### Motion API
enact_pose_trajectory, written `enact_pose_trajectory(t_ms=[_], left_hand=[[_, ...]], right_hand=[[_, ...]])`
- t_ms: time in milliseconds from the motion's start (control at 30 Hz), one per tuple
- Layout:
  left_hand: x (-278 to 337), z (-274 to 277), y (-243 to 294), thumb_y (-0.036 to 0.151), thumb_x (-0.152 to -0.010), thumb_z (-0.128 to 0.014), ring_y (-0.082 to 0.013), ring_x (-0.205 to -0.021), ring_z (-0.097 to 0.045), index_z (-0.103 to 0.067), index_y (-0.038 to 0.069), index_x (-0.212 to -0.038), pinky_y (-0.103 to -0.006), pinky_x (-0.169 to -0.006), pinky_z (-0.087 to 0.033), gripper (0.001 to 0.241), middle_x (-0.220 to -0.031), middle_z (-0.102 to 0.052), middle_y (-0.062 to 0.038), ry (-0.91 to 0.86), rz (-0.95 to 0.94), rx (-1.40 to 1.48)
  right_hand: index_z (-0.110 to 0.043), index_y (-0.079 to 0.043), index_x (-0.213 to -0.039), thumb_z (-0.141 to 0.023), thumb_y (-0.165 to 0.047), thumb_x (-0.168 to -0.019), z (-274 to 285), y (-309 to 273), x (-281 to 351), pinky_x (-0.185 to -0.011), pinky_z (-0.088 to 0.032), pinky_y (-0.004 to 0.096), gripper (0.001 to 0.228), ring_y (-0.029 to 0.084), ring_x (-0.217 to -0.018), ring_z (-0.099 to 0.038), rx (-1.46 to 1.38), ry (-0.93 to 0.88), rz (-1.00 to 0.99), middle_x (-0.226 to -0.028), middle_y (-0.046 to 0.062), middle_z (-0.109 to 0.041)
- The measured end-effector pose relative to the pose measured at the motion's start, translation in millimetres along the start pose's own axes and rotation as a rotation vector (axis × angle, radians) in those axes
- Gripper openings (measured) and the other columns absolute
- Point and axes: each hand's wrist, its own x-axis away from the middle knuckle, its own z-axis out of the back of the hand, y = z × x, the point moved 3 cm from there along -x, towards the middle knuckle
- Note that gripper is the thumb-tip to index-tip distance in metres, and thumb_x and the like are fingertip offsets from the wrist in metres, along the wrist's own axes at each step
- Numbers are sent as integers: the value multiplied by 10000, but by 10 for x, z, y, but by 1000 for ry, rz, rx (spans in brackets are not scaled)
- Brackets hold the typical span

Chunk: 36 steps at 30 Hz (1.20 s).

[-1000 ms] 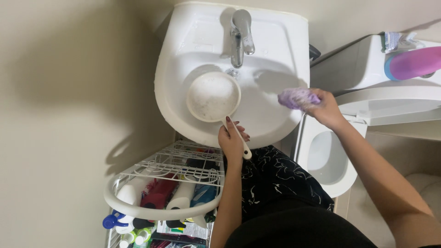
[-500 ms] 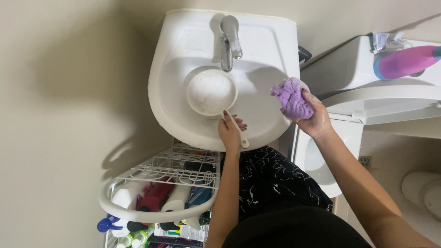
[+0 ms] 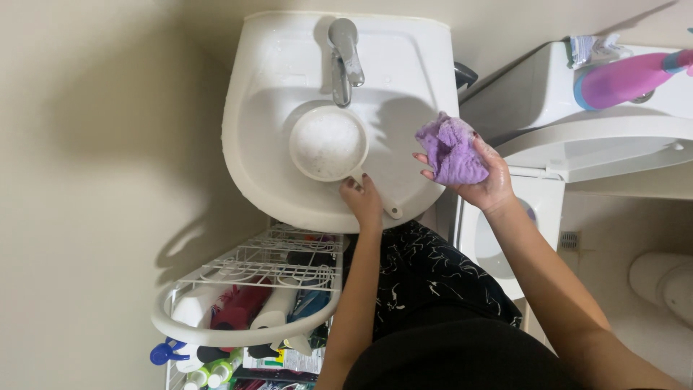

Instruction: The person is scrubbing and cleaning a bathroom sink and a plastic basin using a purple cloth and soapy water.

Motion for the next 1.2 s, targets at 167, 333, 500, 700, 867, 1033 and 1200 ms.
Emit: enact_pose_trajectory(t_ms=[167,333,500,700,867,1033,1200], left_hand=[[503,-85,557,229,-905,-703,-470,-1394,-254,-156,-136,-1495,-574,-1159,-178,883,-1504,-252,-353,207,-286,-422],[775,-347,769,299,-1035,-665,-425,-1482,-256,-168,-57,-1570,-560,-1229,-200,812,-1579,-258,-305,92,-477,-312],[792,-691,1173,527,-1001,-398,-296,-1316,-503,-198,153,-1573,-444,-1045,-442,712,-1492,-401,-124,-498,329,363],[295,-986,408,410,-1085,-429,-227,-1185,-596,-512,30,-1461,-376,-1038,-497,541,-1306,-583,-141,-702,224,545],[10,-1158,-189,366,-1107,-514,-233,-951,-665,-560,-13,-1196,-397,-884,-572,392,-1030,-643,-102,-535,499,722],[11,-1266,183,402,-1094,-467,-223,-843,-660,-539,-4,-1145,-390,-766,-580,416,-915,-621,-83,-434,568,732],[14,-1258,226,256,-1157,-397,-423,-1316,-492,-509,-76,-1422,-496,-1120,-392,439,-1388,-511,-317,-541,-727,-324]], right_hand=[[-363,-20,-1604,-633,-287,-1010,501,79,-80,-1065,-485,581,705,440,-1298,-576,94,7,46,-1526,255,-478],[-345,-43,-1609,-623,-205,-1041,257,109,-135,-997,-557,477,653,329,-1192,-623,255,26,124,-1401,190,-537],[-404,-81,-1521,-618,-212,-978,206,205,-179,-875,-586,449,599,267,-1034,-690,627,208,218,-1232,124,-669],[-687,50,-1189,-636,-1,-833,294,405,-32,-920,-563,417,363,331,-980,-733,1441,314,554,-1077,218,-732],[-679,69,-1155,-669,-37,-766,321,411,-103,-903,-558,409,403,372,-950,-726,1523,364,544,-1038,255,-717],[-705,47,-1114,-692,-47,-760,347,434,-124,-961,-537,412,367,380,-1026,-703,1504,460,606,-1057,249,-716],[-572,88,-1344,-678,-72,-868,528,744,45,-1130,-412,458,514,454,-1312,-493,1480,679,807,-1410,309,-468]])
